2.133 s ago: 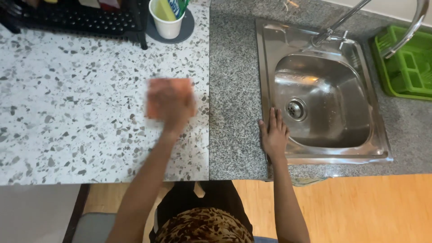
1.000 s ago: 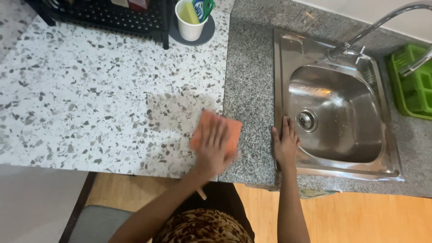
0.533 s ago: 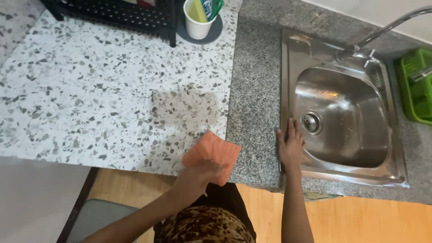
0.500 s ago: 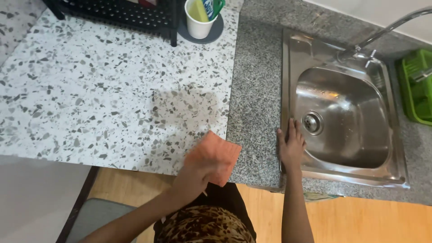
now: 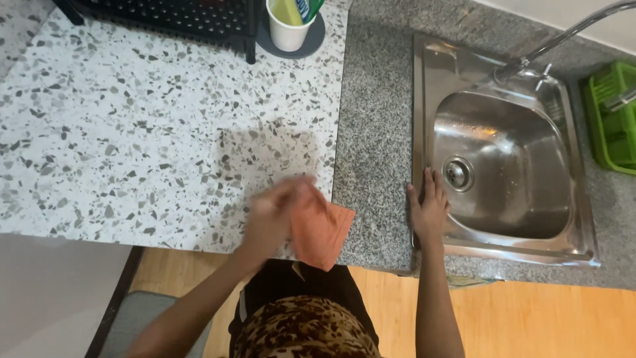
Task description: Wiping the kitchen countertop and sink with a cleaning cloth.
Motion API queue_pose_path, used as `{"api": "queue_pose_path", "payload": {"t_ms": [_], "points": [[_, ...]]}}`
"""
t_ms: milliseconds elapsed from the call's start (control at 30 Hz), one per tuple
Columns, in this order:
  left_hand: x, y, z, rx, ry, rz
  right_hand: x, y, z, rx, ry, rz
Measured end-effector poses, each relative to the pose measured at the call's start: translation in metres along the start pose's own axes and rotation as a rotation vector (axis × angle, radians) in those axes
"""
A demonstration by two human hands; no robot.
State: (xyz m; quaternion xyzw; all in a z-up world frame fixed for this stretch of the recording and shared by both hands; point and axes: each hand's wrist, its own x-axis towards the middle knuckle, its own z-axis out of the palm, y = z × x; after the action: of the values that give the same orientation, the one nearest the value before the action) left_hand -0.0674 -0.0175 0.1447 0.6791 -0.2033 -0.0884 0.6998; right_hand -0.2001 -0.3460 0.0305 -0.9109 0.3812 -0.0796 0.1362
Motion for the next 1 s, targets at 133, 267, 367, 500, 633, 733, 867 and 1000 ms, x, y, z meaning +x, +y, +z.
{"api": "queue_pose_path", "payload": {"t_ms": [133, 267, 367, 500, 633, 733, 867, 1000], "points": [[0.000, -0.028, -0.024, -0.186, 0.100, -0.108, -0.004, -0.010, -0.004, -0.005, 0.041, 0.020], [-0.020, -0.044, -0.012, 0.096, 0.022, -0.076, -0.004, -0.010, -0.003, -0.008, 0.046, 0.012], [-0.040, -0.074, -0.002, 0.114, 0.008, -0.163, 0.000, -0.004, 0.001, -0.018, 0.047, 0.017], [-0.032, -0.001, 0.015, -0.488, -0.305, -0.607, -0.002, -0.006, 0.000, -0.013, 0.042, 0.013], [-0.076, -0.094, 0.035, -0.068, -0.125, -0.047, 0.000, -0.004, 0.000, -0.040, -0.001, 0.015], [-0.061, -0.114, 0.018, 0.666, -0.896, 0.387, 0.002, -0.005, 0.001, 0.097, 0.022, 0.012], [-0.058, -0.122, 0.014, 0.531, -0.626, 0.366, -0.002, -0.002, 0.003, -0.007, 0.015, 0.032], [-0.049, -0.194, -0.006, 0.887, -0.366, 0.167, -0.002, -0.002, 0.005, 0.025, 0.060, 0.009]]}}
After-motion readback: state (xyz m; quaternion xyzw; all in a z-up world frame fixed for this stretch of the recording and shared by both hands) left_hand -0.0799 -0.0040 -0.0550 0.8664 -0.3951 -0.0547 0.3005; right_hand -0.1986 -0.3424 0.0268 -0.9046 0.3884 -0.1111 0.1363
